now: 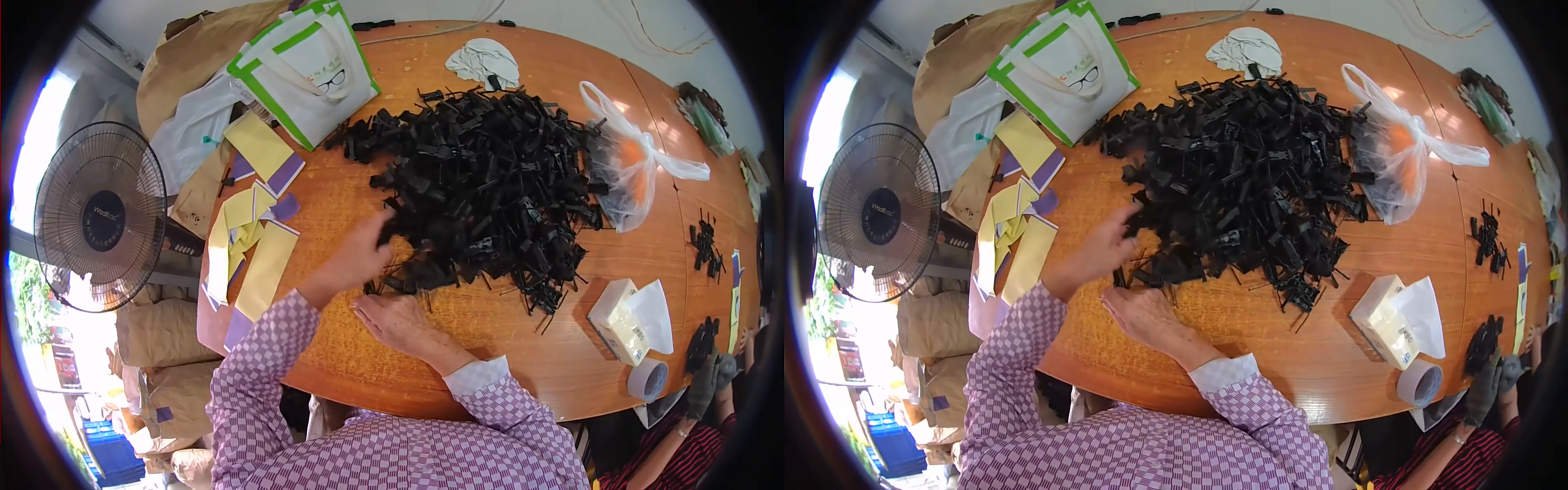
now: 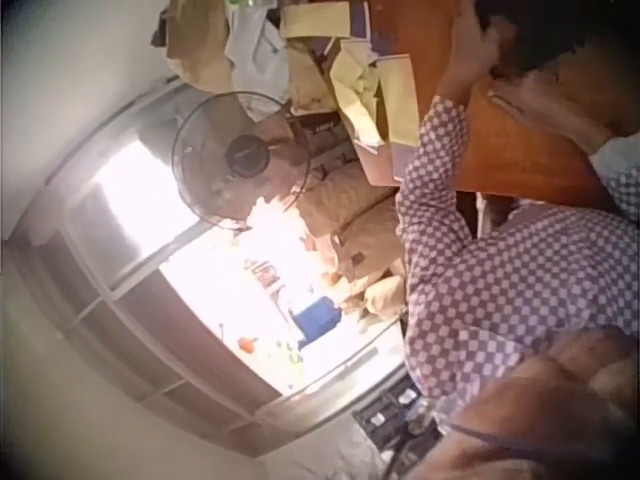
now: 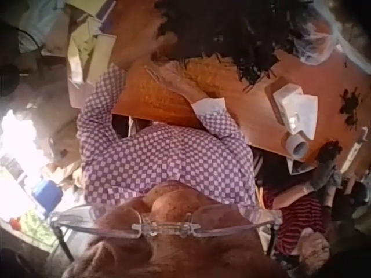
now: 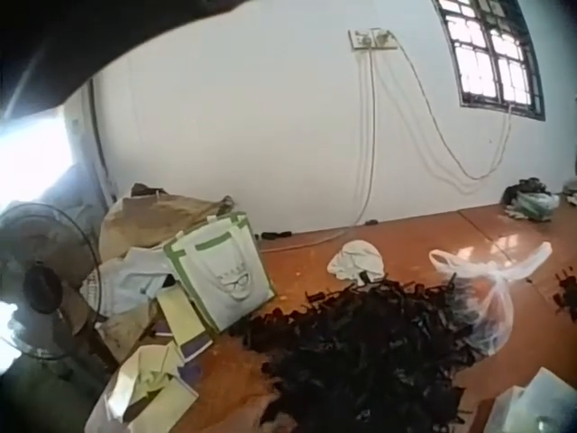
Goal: Manually assembling or inspecting small black plastic components at a workbench.
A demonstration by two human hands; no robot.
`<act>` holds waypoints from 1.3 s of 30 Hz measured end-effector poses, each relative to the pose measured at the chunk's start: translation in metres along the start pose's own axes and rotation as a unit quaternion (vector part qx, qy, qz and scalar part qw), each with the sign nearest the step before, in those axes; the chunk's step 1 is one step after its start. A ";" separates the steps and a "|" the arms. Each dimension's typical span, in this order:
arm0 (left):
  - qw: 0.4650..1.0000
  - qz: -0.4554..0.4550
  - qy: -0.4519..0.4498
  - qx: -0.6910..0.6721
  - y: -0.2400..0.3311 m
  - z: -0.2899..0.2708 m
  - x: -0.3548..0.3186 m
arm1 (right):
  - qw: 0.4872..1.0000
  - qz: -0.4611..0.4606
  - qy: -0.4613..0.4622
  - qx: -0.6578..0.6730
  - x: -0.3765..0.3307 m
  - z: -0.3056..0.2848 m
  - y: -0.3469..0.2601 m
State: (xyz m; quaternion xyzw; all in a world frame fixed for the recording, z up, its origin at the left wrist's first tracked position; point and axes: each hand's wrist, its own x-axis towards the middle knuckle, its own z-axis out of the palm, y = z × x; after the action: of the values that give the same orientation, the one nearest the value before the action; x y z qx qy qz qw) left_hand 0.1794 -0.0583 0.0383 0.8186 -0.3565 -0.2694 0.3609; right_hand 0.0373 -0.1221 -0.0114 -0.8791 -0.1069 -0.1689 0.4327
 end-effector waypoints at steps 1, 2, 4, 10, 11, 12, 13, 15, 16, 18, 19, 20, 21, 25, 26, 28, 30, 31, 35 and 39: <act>0.990 0.063 0.005 0.124 0.004 0.003 -0.004 | 1.000 0.000 0.019 0.010 -0.001 0.002 0.002; 0.977 0.118 0.036 0.172 0.007 0.004 -0.005 | 0.999 -0.001 0.039 0.019 -0.002 0.003 0.005; 0.971 0.085 -0.027 0.221 0.019 -0.020 -0.007 | 0.999 0.003 0.035 0.037 -0.002 -0.001 0.004; 0.976 0.013 0.104 0.193 -0.022 -0.093 0.053 | 0.995 0.029 0.051 0.076 0.001 -0.002 0.003; 0.975 0.013 0.105 0.194 -0.031 -0.099 0.070 | 0.995 0.029 0.053 0.082 0.001 -0.003 0.002; 0.973 0.015 0.173 0.149 -0.044 -0.102 0.088 | 0.995 0.027 0.053 0.082 0.001 -0.004 0.001; 0.966 0.019 0.237 0.100 -0.056 -0.102 0.109 | 0.994 0.033 0.056 0.087 0.001 -0.008 0.001; 0.958 0.046 0.250 0.132 -0.092 -0.112 0.142 | 0.993 0.035 0.057 0.098 0.003 -0.008 -0.002; 0.950 0.075 0.257 0.160 -0.097 -0.113 0.153 | 0.993 0.039 0.051 0.099 0.003 -0.009 -0.002; 0.949 0.087 0.256 0.161 -0.105 -0.108 0.171 | 0.993 0.042 0.046 0.101 0.004 -0.005 0.000; 0.949 0.100 0.255 0.158 -0.105 -0.103 0.180 | 0.992 0.040 0.057 0.104 0.002 -0.002 0.002; 0.950 0.101 0.251 0.156 -0.104 -0.102 0.188 | 0.991 0.037 0.069 0.108 0.002 -0.001 0.003; 0.954 0.110 0.241 0.142 -0.103 -0.103 0.197 | 0.991 0.039 0.070 0.107 0.003 -0.001 0.003; 0.981 0.136 0.139 -0.022 -0.083 -0.091 0.208 | 0.992 0.049 0.055 0.106 0.002 -0.001 0.004; 0.981 0.138 0.136 -0.023 -0.077 -0.088 0.207 | 0.991 0.047 0.057 0.110 0.002 -0.001 0.005; 0.991 0.080 0.077 -0.069 -0.062 -0.083 0.196 | 0.990 0.048 0.062 0.118 0.004 -0.001 0.003; 0.994 0.053 0.028 -0.094 -0.046 -0.080 0.184 | 0.989 0.053 0.069 0.122 0.004 -0.001 0.003; 0.993 0.020 -0.016 -0.116 -0.038 -0.079 0.174 | 0.987 0.046 0.082 0.128 0.005 0.000 0.002; 0.970 0.012 0.001 -0.245 -0.014 -0.062 0.136 | 0.990 0.053 0.079 0.102 0.004 0.000 0.004; 0.976 0.001 -0.008 -0.217 0.024 -0.047 0.092 | 0.989 0.051 0.080 0.116 0.005 -0.003 0.002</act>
State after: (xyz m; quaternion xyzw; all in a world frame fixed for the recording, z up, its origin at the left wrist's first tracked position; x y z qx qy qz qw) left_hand 0.2577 -0.1225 0.0681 0.7181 -0.2935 -0.3461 0.5276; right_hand 0.0424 -0.1252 -0.0092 -0.8107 -0.0460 -0.2035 0.5471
